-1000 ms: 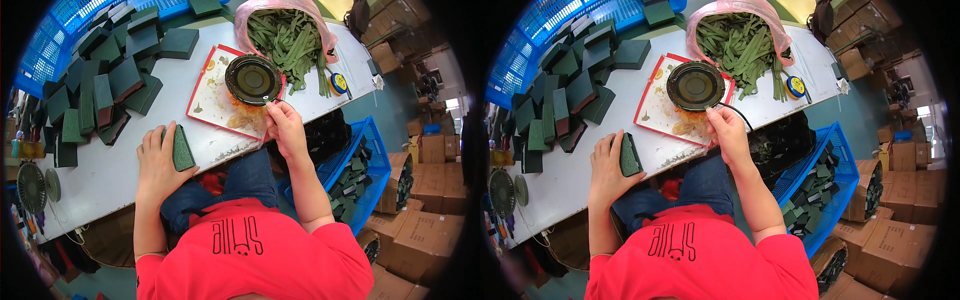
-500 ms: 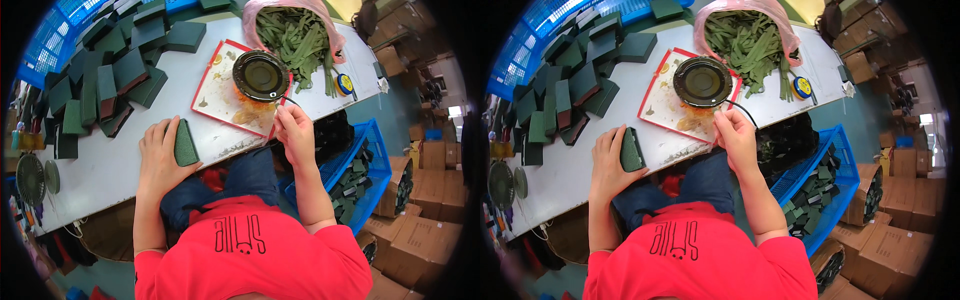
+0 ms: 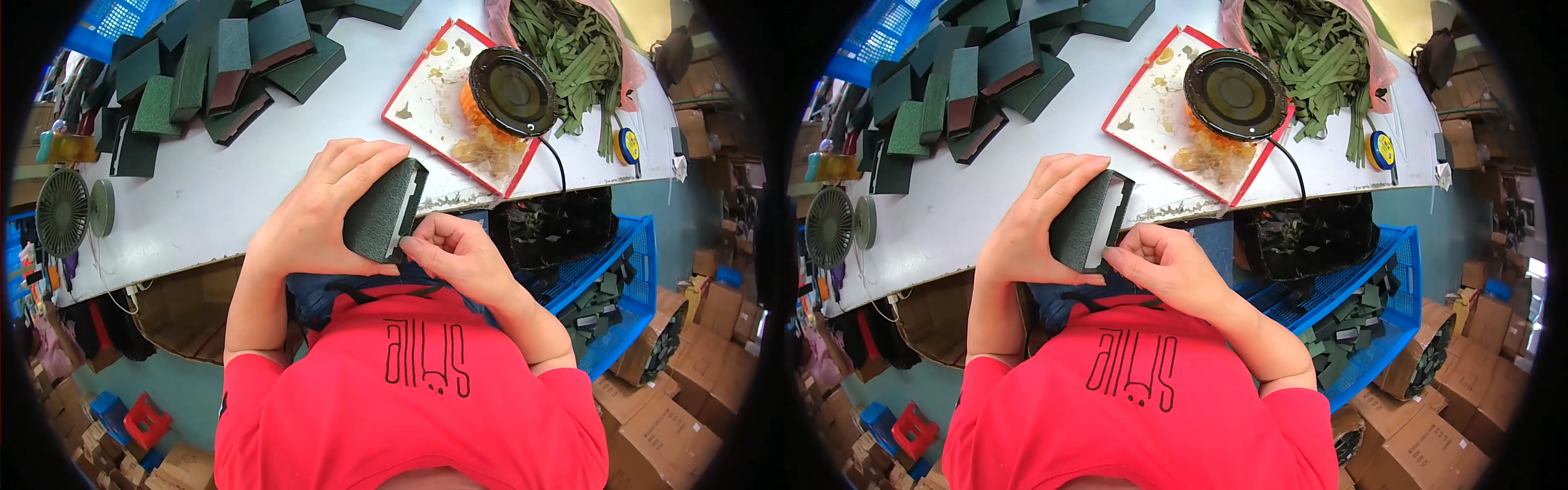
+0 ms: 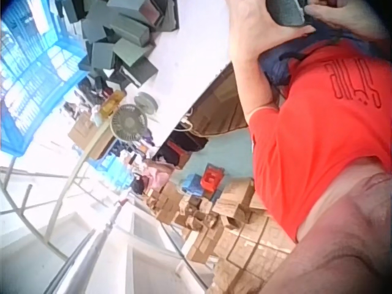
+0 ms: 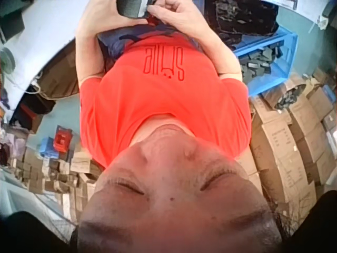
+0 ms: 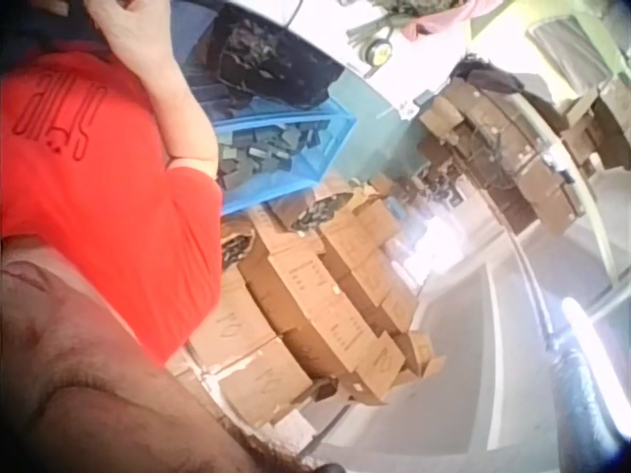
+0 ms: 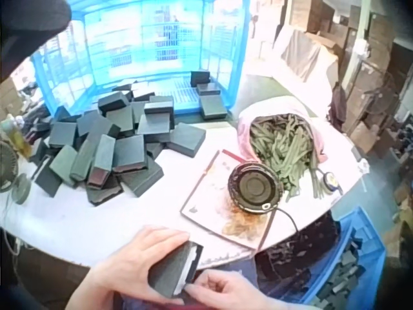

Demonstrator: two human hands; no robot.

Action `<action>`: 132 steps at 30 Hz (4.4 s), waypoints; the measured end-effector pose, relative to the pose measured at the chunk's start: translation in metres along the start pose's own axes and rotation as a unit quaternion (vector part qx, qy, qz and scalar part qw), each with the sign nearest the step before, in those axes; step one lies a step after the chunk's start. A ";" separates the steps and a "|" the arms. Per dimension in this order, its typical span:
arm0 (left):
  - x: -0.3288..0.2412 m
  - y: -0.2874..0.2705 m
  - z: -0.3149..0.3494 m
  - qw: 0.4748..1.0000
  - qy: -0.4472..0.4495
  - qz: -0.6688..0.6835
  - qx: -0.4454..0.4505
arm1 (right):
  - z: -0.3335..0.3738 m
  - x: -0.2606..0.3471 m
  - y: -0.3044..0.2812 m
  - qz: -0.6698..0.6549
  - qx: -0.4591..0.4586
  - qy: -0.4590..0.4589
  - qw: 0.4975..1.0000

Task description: The person sits at a table and repeatedly picks up green rectangular sponges and green ribbons. They wrap the ribbons around the sponges to create handles and place the finished items into a blue crate.

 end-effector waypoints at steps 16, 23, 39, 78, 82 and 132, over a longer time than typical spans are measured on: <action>-0.015 0.005 -0.003 0.997 0.045 -0.064 0.004 | -0.006 -0.006 0.004 0.143 -0.028 -0.040 0.988; -0.009 0.001 0.001 0.997 0.015 -0.080 0.000 | -0.003 0.008 0.000 0.104 -0.002 0.011 0.994; -0.011 0.000 -0.001 0.994 0.009 -0.103 -0.015 | -0.006 0.005 -0.007 0.070 -0.153 -0.179 0.969; 0.016 -0.016 0.035 0.985 -0.106 -0.125 -0.053 | 0.008 -0.023 -0.096 -0.409 -0.291 -0.121 0.856; 0.012 -0.016 0.033 0.986 -0.105 -0.119 -0.057 | 0.001 -0.024 -0.099 -0.416 -0.301 -0.137 0.847; -0.016 0.007 -0.003 0.998 0.005 0.057 0.018 | -0.003 0.031 -0.034 -0.025 -0.048 -0.017 0.998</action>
Point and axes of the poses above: each hand's wrist, its own z-axis away from the middle knuckle, its own y-axis out of the palm, x = y × z, the point moved 5 cm from there along -z, towards the middle knuckle, and after that the axes turned 13 degrees about -x, right-handed, at the moved point
